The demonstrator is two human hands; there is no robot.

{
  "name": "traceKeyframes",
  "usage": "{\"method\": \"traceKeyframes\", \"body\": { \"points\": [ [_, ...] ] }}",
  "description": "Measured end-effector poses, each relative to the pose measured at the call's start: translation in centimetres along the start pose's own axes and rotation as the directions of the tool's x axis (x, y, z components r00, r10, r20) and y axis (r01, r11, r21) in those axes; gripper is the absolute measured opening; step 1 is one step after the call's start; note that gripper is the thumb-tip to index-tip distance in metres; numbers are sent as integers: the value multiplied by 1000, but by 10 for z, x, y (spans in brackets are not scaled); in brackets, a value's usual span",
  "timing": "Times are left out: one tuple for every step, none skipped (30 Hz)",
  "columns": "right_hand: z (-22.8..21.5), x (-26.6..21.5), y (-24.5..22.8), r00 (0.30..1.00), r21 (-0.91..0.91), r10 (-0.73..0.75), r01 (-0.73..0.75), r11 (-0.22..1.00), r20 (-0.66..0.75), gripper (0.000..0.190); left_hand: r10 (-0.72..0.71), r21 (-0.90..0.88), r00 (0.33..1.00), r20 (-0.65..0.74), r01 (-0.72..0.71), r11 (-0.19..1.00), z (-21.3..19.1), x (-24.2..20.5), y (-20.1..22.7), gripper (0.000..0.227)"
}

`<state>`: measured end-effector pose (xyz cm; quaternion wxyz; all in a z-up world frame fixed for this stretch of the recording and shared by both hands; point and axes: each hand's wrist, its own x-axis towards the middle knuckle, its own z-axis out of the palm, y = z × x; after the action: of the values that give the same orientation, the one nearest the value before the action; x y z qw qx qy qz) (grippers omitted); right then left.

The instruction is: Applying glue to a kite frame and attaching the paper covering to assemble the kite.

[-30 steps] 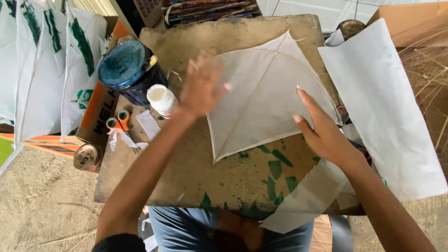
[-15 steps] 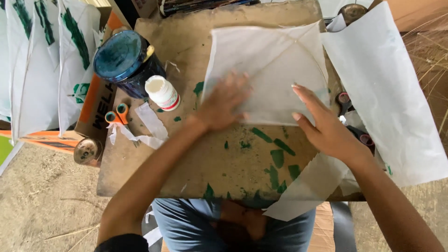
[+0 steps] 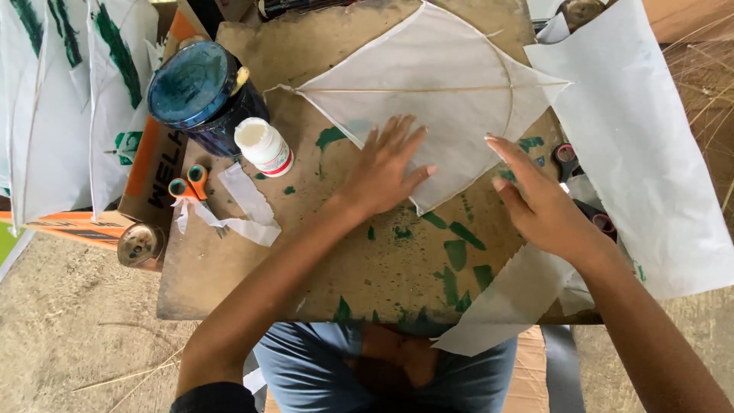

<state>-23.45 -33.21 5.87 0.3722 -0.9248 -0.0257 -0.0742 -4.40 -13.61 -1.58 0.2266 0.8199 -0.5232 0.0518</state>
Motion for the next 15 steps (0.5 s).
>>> {"method": "traceKeyframes", "body": {
  "points": [
    [4, 0, 6, 1000, 0, 2, -2, 1000, 0, 56, 1, -1, 1000, 1, -1, 1000, 7, 0, -1, 68],
    [8, -1, 12, 988, -28, -127, 125, 992, -89, 55, 5, 5, 1000, -24, -5, 1000, 14, 0, -1, 69],
    [13, 1, 17, 951, -65, -261, 254, 965, -168, 55, 5, 15, 999, -51, -4, 1000, 20, -1, -3, 70],
    [16, 2, 18, 950, -63, -264, 257, 964, -166, 55, 1, 17, 999, -52, 0, 1000, 26, -5, -8, 70],
    [18, 2, 18, 950, -79, -271, 262, 962, -154, 54, -4, 85, 1000, -12, 5, 996, 33, -8, -12, 72],
    [20, 2, 19, 950, -96, -279, 267, 959, -143, 53, -12, 153, 1000, 28, 8, 988, 39, -12, -16, 74],
    [20, 3, 16, 949, -97, -280, 268, 959, -144, 53, -11, 153, 1000, 27, 7, 988, 32, -14, -11, 74],
    [20, 4, 12, 962, -90, -246, 237, 967, -116, 53, -57, 118, 995, 82, 47, 992, 24, -15, -6, 75],
    [21, 5, 8, 973, -81, -213, 207, 975, -88, 52, -102, 87, 985, 139, 91, 992, 17, -18, -2, 76],
    [22, 6, 10, 973, -80, -215, 208, 975, -89, 52, -103, 89, 985, 139, 91, 992, 13, -19, 5, 76],
    [23, 6, 12, 977, -72, -198, 193, 979, -75, 53, -128, 101, 979, 161, 112, 989, 10, -21, 11, 76],
    [24, 6, 14, 981, -65, -182, 178, 982, -61, 53, -152, 113, 971, 182, 133, 985, 7, -23, 18, 77],
    [25, 6, 15, 981, -66, -182, 178, 982, -62, 53, -151, 114, 972, 182, 132, 985, 6, -26, 21, 77],
    [26, 7, 15, 981, -93, -186, 180, 979, -63, 54, -148, 104, 971, 189, 131, 986, 5, -28, 23, 75],
    [25, 6, 16, 980, -121, -187, 178, 977, -65, 55, -141, 92, 970, 197, 125, 988, 4, -30, 27, 74]
  ]
}}
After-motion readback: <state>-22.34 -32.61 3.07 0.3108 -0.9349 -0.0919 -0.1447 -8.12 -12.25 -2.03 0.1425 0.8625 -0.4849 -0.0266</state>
